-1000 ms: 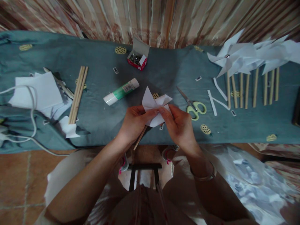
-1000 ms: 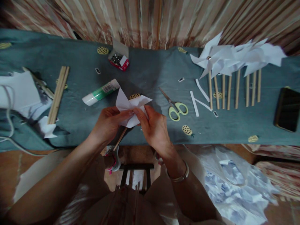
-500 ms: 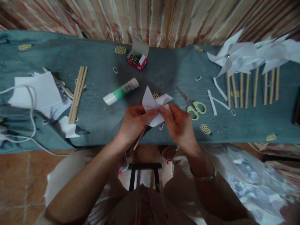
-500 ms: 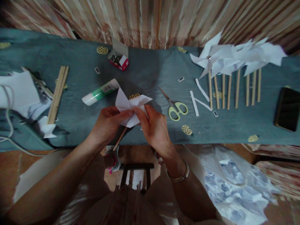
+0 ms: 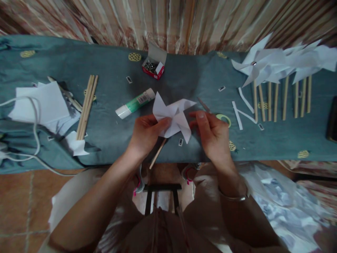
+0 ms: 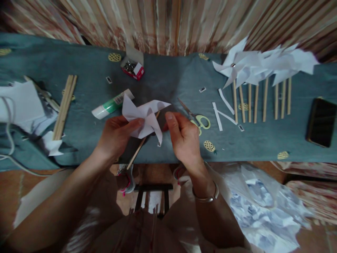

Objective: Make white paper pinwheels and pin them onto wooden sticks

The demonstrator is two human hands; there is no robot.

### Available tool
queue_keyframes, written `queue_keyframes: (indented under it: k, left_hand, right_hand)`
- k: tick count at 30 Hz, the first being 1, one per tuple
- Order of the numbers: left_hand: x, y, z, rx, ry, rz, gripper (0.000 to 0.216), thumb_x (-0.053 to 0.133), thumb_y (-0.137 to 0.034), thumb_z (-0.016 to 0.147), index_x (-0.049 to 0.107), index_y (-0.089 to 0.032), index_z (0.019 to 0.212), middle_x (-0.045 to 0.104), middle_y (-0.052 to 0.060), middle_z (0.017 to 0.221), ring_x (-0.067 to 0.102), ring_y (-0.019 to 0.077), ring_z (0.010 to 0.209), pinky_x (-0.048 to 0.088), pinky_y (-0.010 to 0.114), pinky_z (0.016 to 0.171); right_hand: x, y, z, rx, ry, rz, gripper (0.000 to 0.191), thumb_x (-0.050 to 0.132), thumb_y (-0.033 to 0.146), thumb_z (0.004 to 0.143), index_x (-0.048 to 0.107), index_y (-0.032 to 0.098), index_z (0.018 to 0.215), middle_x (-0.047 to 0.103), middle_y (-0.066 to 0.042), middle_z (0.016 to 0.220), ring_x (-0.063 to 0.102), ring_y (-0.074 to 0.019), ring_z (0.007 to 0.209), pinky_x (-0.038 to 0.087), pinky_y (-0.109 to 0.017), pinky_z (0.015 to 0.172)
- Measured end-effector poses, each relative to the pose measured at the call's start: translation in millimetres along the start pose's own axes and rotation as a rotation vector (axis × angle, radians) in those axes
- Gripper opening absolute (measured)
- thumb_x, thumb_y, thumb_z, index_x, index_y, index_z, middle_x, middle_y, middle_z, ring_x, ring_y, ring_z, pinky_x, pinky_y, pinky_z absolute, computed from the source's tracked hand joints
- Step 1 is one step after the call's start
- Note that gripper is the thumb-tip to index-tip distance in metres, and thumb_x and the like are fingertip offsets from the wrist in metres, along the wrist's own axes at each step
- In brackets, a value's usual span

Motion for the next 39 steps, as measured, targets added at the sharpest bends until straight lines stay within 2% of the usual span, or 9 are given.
queue_keyframes:
  k: [5, 8, 11, 16, 22, 28, 33, 39]
  left_hand:
    - [-14, -9, 10, 0.104, -0.09, -0.04, 0.008, 0.076, -0.017, 0.07, 0.076, -0.022, 0.064, 0.074, 0.0, 0.07, 0.06, 0.0112, 0.059, 0.049, 0.023, 0.058]
    - [-18, -11, 11, 0.121, -0.113, -0.027, 0.007, 0.077, -0.019, 0.07, 0.076, -0.022, 0.064, 0.074, 0.0, 0.071, 0.061, 0.0117, 0.06, 0.05, 0.024, 0.059]
    - [-17, -11, 9, 0.142, -0.12, -0.023, 0.007, 0.078, -0.017, 0.068, 0.075, -0.021, 0.062, 0.073, 0.001, 0.069, 0.061, 0.0123, 0.059, 0.051, 0.025, 0.057]
    - [-14, -10, 6, 0.141, -0.112, -0.019, 0.005, 0.078, -0.016, 0.067, 0.077, -0.021, 0.067, 0.075, 0.002, 0.074, 0.066, 0.0157, 0.065, 0.054, 0.027, 0.06]
    - [-11, -14, 3, 0.12, -0.105, -0.034, 0.008, 0.078, -0.014, 0.064, 0.076, -0.02, 0.068, 0.076, 0.002, 0.074, 0.068, 0.0185, 0.069, 0.057, 0.029, 0.063]
    - [-8, -13, 2, 0.107, -0.077, -0.044, 0.011, 0.076, -0.013, 0.065, 0.077, -0.022, 0.072, 0.077, 0.001, 0.078, 0.07, 0.0201, 0.074, 0.059, 0.03, 0.065]
    - [-9, -13, 4, 0.117, -0.099, -0.048, 0.011, 0.077, -0.012, 0.065, 0.077, -0.02, 0.072, 0.076, 0.001, 0.075, 0.07, 0.0176, 0.07, 0.058, 0.028, 0.065]
    - [-9, -12, 7, 0.157, -0.076, -0.118, 0.01, 0.077, -0.011, 0.066, 0.076, -0.02, 0.07, 0.075, 0.0, 0.073, 0.068, 0.013, 0.065, 0.057, 0.027, 0.067]
  right_hand:
    - [-16, -18, 4, 0.031, -0.086, -0.089, 0.019, 0.06, 0.032, 0.091, 0.075, 0.022, 0.094, 0.075, 0.0, 0.079, 0.063, -0.0148, 0.065, 0.047, -0.029, 0.064]
    - [-17, -19, 2, -0.027, -0.029, -0.195, 0.015, 0.062, 0.026, 0.087, 0.077, 0.023, 0.09, 0.077, -0.002, 0.083, 0.067, -0.0182, 0.073, 0.051, -0.033, 0.072]
    - [-12, -15, 0, -0.105, 0.044, -0.275, 0.015, 0.063, 0.025, 0.086, 0.077, 0.024, 0.087, 0.078, -0.002, 0.086, 0.07, -0.0206, 0.079, 0.052, -0.037, 0.08]
    - [-6, -12, -3, -0.168, 0.047, -0.349, 0.014, 0.062, 0.023, 0.086, 0.076, 0.024, 0.089, 0.078, -0.003, 0.088, 0.069, -0.0226, 0.086, 0.051, -0.042, 0.088]
    - [3, -14, -4, -0.264, 0.053, -0.408, 0.017, 0.057, 0.023, 0.091, 0.073, 0.026, 0.089, 0.072, -0.005, 0.111, 0.061, -0.0257, 0.106, 0.046, -0.046, 0.101]
    - [7, -13, -5, -0.237, 0.094, -0.297, 0.018, 0.056, 0.018, 0.089, 0.071, 0.022, 0.082, 0.073, -0.008, 0.11, 0.064, -0.0268, 0.108, 0.048, -0.048, 0.101]
    - [8, -17, -6, -0.229, 0.175, -0.272, 0.015, 0.059, 0.016, 0.084, 0.073, 0.022, 0.082, 0.069, -0.01, 0.124, 0.06, -0.0291, 0.121, 0.045, -0.053, 0.106]
    - [-4, -28, -8, -0.208, 0.145, -0.321, 0.015, 0.06, 0.017, 0.084, 0.073, 0.024, 0.087, 0.063, -0.01, 0.135, 0.056, -0.0318, 0.126, 0.043, -0.057, 0.109]
Point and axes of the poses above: each hand's wrist, its own z-axis towards the middle knuckle, its own x-axis out of the palm, y = z × x, the point moved 4 cm from there along z, towards the middle knuckle
